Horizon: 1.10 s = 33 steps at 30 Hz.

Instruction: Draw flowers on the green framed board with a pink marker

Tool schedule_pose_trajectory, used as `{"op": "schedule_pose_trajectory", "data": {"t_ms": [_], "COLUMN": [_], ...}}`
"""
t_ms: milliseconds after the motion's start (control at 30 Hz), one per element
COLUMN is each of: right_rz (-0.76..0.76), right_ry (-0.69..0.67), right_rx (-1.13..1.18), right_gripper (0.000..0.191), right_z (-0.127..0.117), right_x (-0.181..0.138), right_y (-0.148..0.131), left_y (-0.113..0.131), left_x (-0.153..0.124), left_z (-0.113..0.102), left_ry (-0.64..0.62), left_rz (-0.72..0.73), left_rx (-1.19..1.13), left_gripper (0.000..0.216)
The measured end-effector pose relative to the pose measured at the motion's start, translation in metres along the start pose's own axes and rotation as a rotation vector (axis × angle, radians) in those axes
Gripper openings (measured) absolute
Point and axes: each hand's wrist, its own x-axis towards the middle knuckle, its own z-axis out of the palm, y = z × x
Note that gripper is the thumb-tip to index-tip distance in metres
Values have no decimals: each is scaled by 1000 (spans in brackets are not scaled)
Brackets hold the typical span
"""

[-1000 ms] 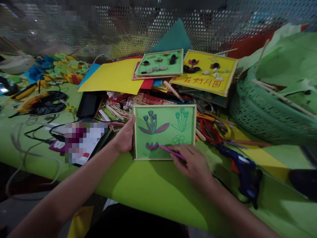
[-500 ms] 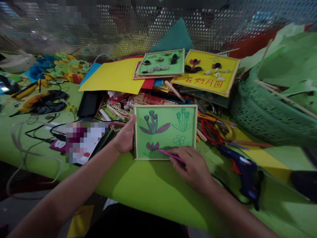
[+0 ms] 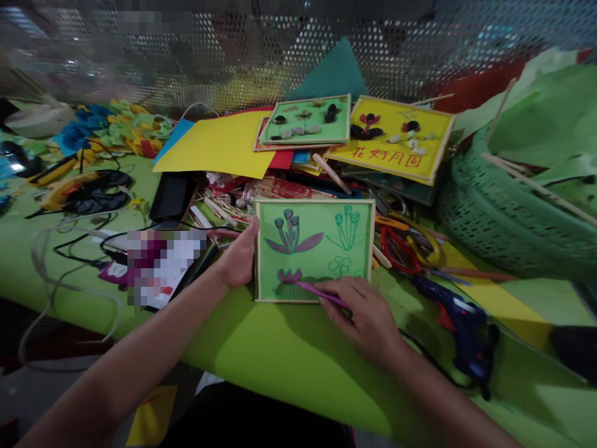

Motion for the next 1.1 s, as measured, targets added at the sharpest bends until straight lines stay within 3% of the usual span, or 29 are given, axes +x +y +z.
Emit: {"op": "schedule_pose_trajectory", "data": {"t_ms": [500,700,833,1100], "right_rz": [53,56,23,-6], "right_ry": [99,31,-32,-125], "right_rx": [28,19,69,151], "right_gripper": [23,21,20,21], "right_z": [-11,-2,4,10], "right_x": [-5,-5,-2,2], "right_y": [7,9,9,8], "left_y": [4,5,5,8], "left_x": [-1,5,8,7], "left_z": [1,-10,-17,-14], "left_ry": [26,1,-86,-103], "left_rz": [32,35,55,74], "left_rx": [36,18,23,25], "left_gripper": [54,64,69,69]}}
